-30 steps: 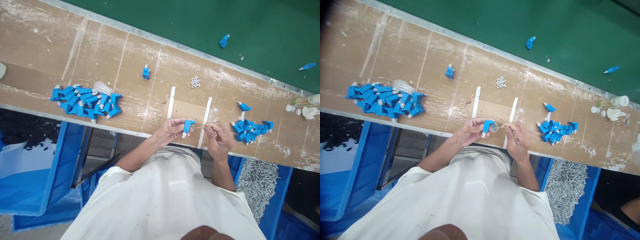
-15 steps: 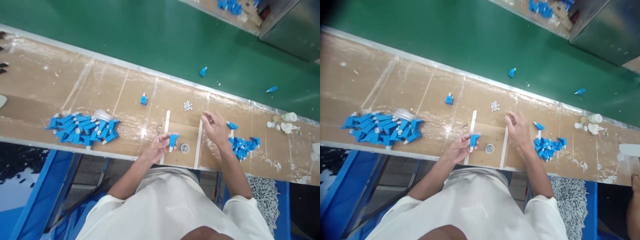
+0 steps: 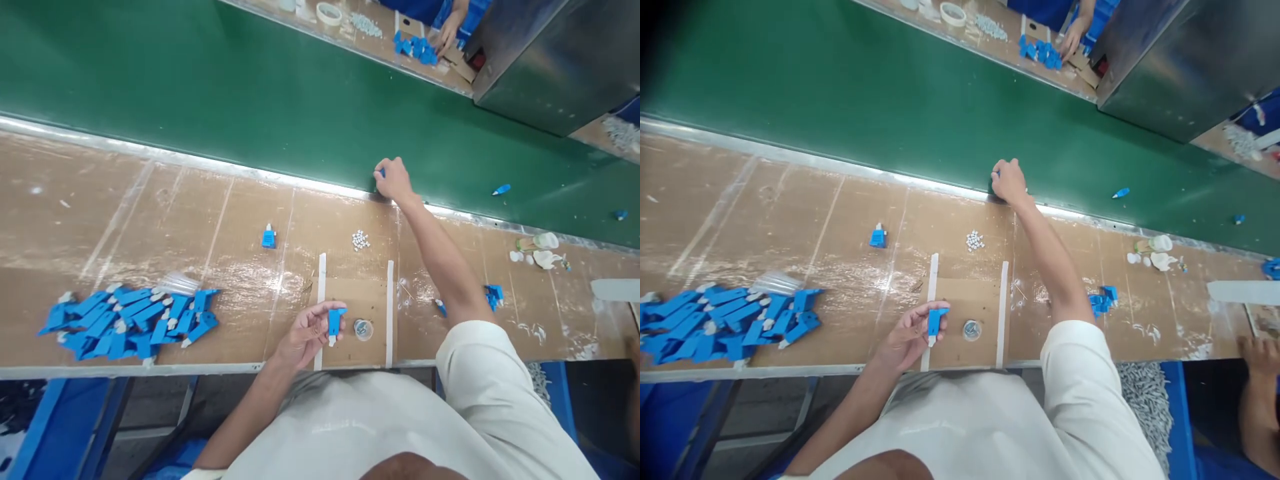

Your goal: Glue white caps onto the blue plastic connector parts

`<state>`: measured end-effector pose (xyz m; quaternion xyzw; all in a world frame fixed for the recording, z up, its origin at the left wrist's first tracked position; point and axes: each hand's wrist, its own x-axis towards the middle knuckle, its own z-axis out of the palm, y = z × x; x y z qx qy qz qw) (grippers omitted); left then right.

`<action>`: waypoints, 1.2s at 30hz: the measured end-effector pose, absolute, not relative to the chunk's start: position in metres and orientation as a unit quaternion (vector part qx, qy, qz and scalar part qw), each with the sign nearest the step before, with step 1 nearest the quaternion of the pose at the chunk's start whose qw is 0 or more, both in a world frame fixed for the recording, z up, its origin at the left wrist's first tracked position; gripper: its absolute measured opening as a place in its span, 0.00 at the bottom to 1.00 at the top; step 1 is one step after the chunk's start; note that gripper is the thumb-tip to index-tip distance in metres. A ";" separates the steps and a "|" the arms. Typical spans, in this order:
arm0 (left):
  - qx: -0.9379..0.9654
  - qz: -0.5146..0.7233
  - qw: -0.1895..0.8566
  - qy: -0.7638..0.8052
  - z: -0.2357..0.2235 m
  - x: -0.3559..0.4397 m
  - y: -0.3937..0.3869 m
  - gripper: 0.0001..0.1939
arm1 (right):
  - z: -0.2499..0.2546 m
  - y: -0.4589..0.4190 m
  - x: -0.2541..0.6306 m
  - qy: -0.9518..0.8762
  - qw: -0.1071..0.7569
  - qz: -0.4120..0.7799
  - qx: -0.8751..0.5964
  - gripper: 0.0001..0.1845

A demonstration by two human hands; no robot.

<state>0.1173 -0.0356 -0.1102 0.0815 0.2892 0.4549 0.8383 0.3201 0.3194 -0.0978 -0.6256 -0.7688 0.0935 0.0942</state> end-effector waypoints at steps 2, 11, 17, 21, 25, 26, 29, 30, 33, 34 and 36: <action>0.088 0.459 0.836 0.288 -0.110 0.117 -0.036 0.25 | -0.090 0.289 0.348 -0.785 0.118 0.085 -0.603 0.10; 0.110 0.460 0.843 0.256 -0.105 0.121 -0.033 0.28 | -0.089 0.123 0.445 -0.797 0.135 0.086 -0.583 0.12; 0.098 0.480 0.825 0.281 -0.111 0.118 -0.037 0.28 | -0.084 0.120 0.377 -0.830 0.221 0.150 -0.490 0.13; 0.107 0.487 0.823 0.273 -0.113 0.117 -0.037 0.28 | -0.093 0.115 0.327 -0.849 0.160 0.167 -0.476 0.07; 0.107 0.486 0.825 0.267 -0.114 0.118 -0.037 0.28 | -0.096 0.116 0.309 -0.848 0.083 0.126 -0.508 0.10; 0.106 0.484 0.826 0.268 -0.115 0.118 -0.037 0.27 | -0.095 0.117 0.307 -0.845 0.065 0.121 -0.517 0.11; 0.104 0.480 0.827 0.275 -0.115 0.118 -0.038 0.27 | -0.086 0.121 0.301 -0.840 0.007 0.113 -0.530 0.13; 0.105 0.478 0.827 0.275 -0.116 0.118 -0.038 0.27 | -0.083 0.122 0.298 -0.839 -0.017 0.111 -0.532 0.14; 0.116 0.473 0.829 0.274 -0.115 0.117 -0.037 0.28 | -0.072 0.123 0.286 -0.837 -0.096 0.101 -0.529 0.16; 0.119 0.472 0.829 0.275 -0.114 0.117 -0.036 0.28 | -0.068 0.123 0.282 -0.837 -0.119 0.094 -0.525 0.17; 0.123 0.472 0.829 0.275 -0.112 0.118 -0.035 0.28 | -0.063 0.123 0.275 -0.837 -0.149 0.081 -0.520 0.18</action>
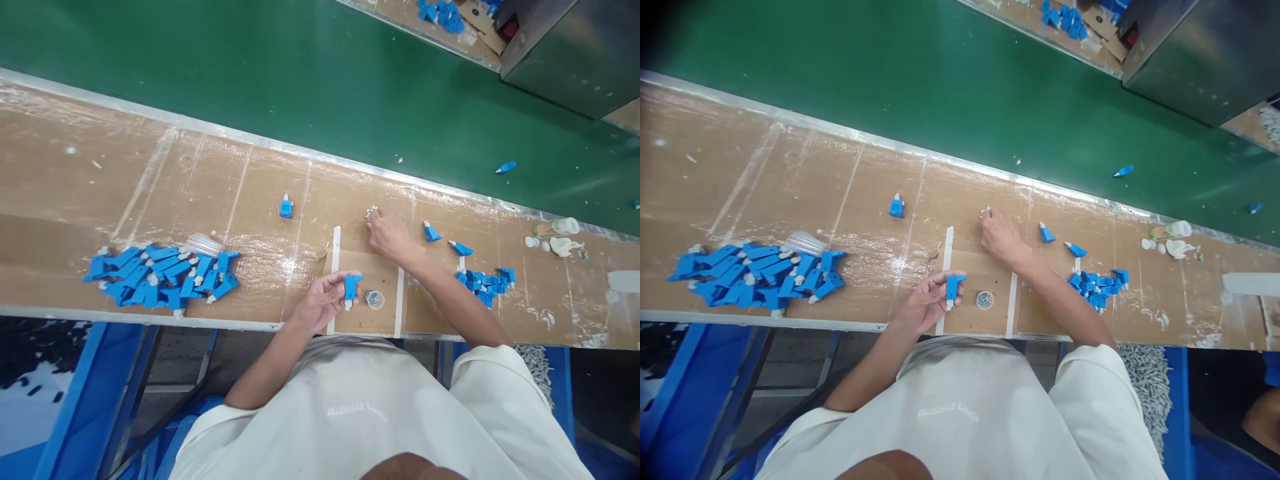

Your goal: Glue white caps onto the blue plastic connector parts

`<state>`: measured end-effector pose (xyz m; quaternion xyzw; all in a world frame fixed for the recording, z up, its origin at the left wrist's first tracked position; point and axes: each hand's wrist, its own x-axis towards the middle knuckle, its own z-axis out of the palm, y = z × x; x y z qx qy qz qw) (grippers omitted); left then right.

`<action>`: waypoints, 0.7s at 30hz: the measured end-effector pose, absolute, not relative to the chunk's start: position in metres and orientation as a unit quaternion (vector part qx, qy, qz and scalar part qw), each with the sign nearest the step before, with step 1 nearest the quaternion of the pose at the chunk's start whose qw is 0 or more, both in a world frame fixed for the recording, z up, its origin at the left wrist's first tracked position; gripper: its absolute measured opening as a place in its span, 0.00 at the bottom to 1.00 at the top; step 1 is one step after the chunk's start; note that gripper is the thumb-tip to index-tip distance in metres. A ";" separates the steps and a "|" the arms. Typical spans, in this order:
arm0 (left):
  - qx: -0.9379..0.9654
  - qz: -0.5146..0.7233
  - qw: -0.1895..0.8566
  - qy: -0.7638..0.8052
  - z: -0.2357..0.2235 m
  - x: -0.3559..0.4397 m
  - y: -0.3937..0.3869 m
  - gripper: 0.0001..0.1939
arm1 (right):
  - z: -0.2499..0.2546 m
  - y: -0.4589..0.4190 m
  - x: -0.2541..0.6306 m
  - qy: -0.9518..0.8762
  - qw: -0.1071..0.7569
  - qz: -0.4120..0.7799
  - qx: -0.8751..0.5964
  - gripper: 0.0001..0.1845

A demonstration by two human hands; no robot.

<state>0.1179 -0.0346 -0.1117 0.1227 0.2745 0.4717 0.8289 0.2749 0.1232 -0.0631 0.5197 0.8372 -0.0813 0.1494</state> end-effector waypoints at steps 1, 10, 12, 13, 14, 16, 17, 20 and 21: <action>0.122 0.473 0.828 0.274 -0.110 0.119 -0.033 0.28 | -0.061 0.124 0.273 0.837 0.154 -0.078 0.519 0.18; 0.078 0.522 0.802 0.278 -0.095 0.135 -0.023 0.24 | -0.047 0.085 0.322 0.604 -0.213 -0.571 0.514 0.17; 0.083 0.526 0.797 0.286 -0.093 0.141 -0.023 0.24 | -0.042 0.057 0.329 0.516 -0.267 -0.662 0.473 0.22; 0.087 0.526 0.794 0.291 -0.092 0.144 -0.023 0.24 | -0.040 0.043 0.330 0.481 -0.281 -0.688 0.465 0.22; 0.093 0.526 0.792 0.296 -0.091 0.147 -0.024 0.24 | -0.039 0.030 0.329 0.450 -0.292 -0.707 0.462 0.23; 0.105 0.525 0.788 0.304 -0.089 0.152 -0.026 0.25 | -0.037 0.010 0.326 0.405 -0.312 -0.726 0.461 0.22; 0.113 0.525 0.785 0.309 -0.088 0.154 -0.028 0.25 | -0.036 0.003 0.325 0.391 -0.322 -0.728 0.461 0.22; 0.145 0.528 0.770 0.327 -0.086 0.158 -0.031 0.24 | -0.037 -0.009 0.323 0.386 -0.349 -0.716 0.466 0.22; 0.159 0.529 0.764 0.334 -0.086 0.158 -0.032 0.24 | -0.038 -0.011 0.324 0.391 -0.355 -0.708 0.469 0.22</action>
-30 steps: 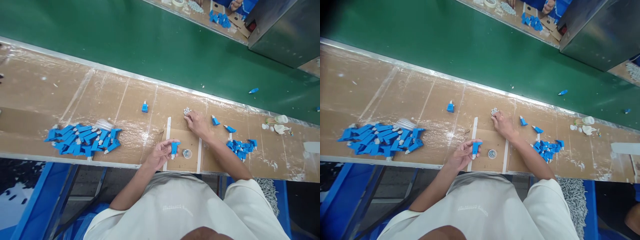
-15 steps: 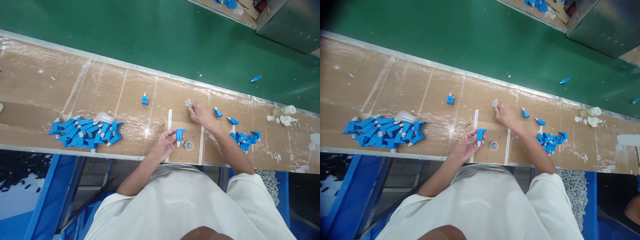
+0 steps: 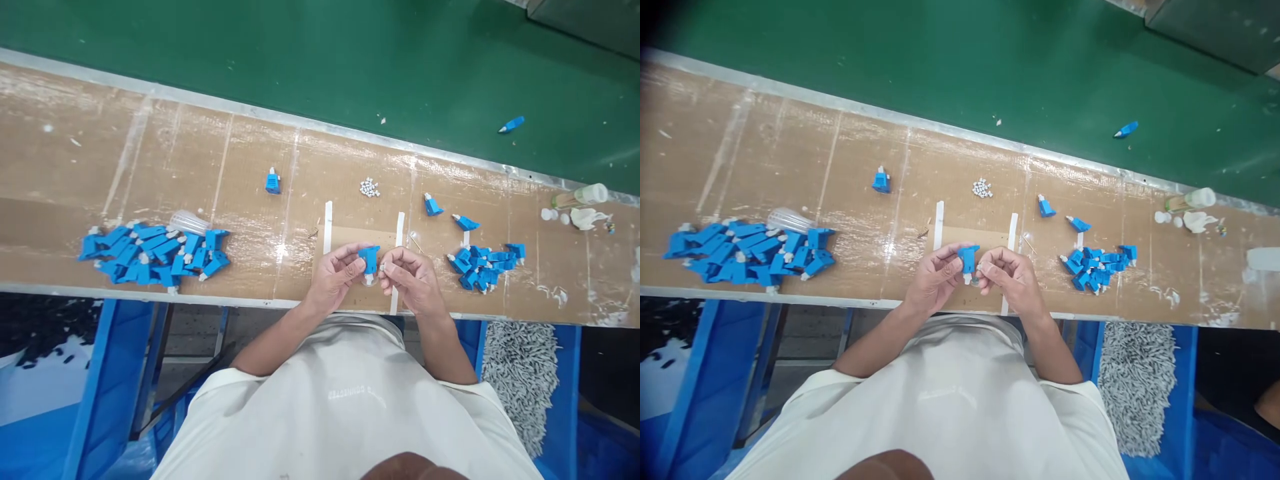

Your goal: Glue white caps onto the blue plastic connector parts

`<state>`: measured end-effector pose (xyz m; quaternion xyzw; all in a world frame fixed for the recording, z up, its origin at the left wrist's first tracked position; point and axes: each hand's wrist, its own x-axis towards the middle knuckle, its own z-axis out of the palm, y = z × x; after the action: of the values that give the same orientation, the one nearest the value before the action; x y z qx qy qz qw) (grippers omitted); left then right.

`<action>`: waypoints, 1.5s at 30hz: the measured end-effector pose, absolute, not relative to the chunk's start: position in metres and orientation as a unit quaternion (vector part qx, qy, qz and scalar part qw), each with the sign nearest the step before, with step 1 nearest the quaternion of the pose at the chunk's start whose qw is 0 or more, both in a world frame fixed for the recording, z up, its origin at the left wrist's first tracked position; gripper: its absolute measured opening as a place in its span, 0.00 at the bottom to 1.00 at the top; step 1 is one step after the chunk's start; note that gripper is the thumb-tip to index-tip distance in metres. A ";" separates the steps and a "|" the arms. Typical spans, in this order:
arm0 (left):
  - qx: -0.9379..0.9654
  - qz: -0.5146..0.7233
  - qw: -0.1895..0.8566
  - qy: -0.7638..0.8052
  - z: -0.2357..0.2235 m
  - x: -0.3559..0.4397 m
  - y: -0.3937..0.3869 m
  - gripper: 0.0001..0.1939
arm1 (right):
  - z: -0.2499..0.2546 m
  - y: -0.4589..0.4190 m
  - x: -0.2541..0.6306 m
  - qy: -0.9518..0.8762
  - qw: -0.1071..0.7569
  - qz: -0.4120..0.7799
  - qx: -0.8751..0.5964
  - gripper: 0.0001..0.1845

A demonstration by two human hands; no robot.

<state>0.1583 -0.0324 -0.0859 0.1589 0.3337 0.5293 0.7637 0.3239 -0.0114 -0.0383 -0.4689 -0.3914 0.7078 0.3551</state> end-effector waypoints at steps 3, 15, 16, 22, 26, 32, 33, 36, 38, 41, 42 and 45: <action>0.194 0.535 0.746 0.346 -0.085 0.159 -0.035 0.24 | -0.041 -0.017 0.327 -0.409 0.368 0.686 -0.477 0.21; 0.214 0.531 0.725 0.383 -0.084 0.164 -0.040 0.25 | -0.043 -0.030 0.328 -0.440 0.386 0.640 -0.498 0.21; 0.216 0.534 0.722 0.384 -0.083 0.164 -0.040 0.25 | -0.043 -0.031 0.328 -0.447 0.386 0.632 -0.502 0.21; 0.245 0.550 0.692 0.398 -0.086 0.165 -0.043 0.26 | -0.037 -0.034 0.325 -0.479 0.390 0.600 -0.508 0.18; 0.267 0.565 0.662 0.414 -0.085 0.164 -0.045 0.26 | -0.035 -0.036 0.323 -0.495 0.385 0.581 -0.519 0.18; 0.307 0.579 0.619 0.433 -0.081 0.161 -0.046 0.25 | -0.038 -0.037 0.322 -0.504 0.381 0.564 -0.532 0.21; 0.310 0.576 0.618 0.436 -0.081 0.161 -0.046 0.25 | -0.039 -0.037 0.322 -0.505 0.381 0.562 -0.533 0.21; 0.314 0.569 0.623 0.436 -0.083 0.160 -0.046 0.25 | -0.040 -0.040 0.322 -0.522 0.384 0.541 -0.536 0.20; 0.312 0.572 0.622 0.435 -0.085 0.161 -0.046 0.24 | -0.040 -0.042 0.322 -0.543 0.385 0.513 -0.543 0.18; 0.309 0.576 0.610 0.447 -0.086 0.163 -0.048 0.22 | -0.042 -0.042 0.322 -0.547 0.384 0.497 -0.554 0.18; 0.307 0.576 0.609 0.450 -0.087 0.164 -0.049 0.22 | -0.043 -0.041 0.323 -0.535 0.385 0.510 -0.553 0.18; 0.302 0.567 0.622 0.447 -0.086 0.164 -0.049 0.22 | -0.050 -0.036 0.327 -0.472 0.393 0.577 -0.538 0.21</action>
<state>0.1638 -0.0490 -0.0858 0.3016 0.4472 0.5673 0.6223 0.3269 -0.0363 -0.0497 -0.5380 -0.4724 0.5771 0.3928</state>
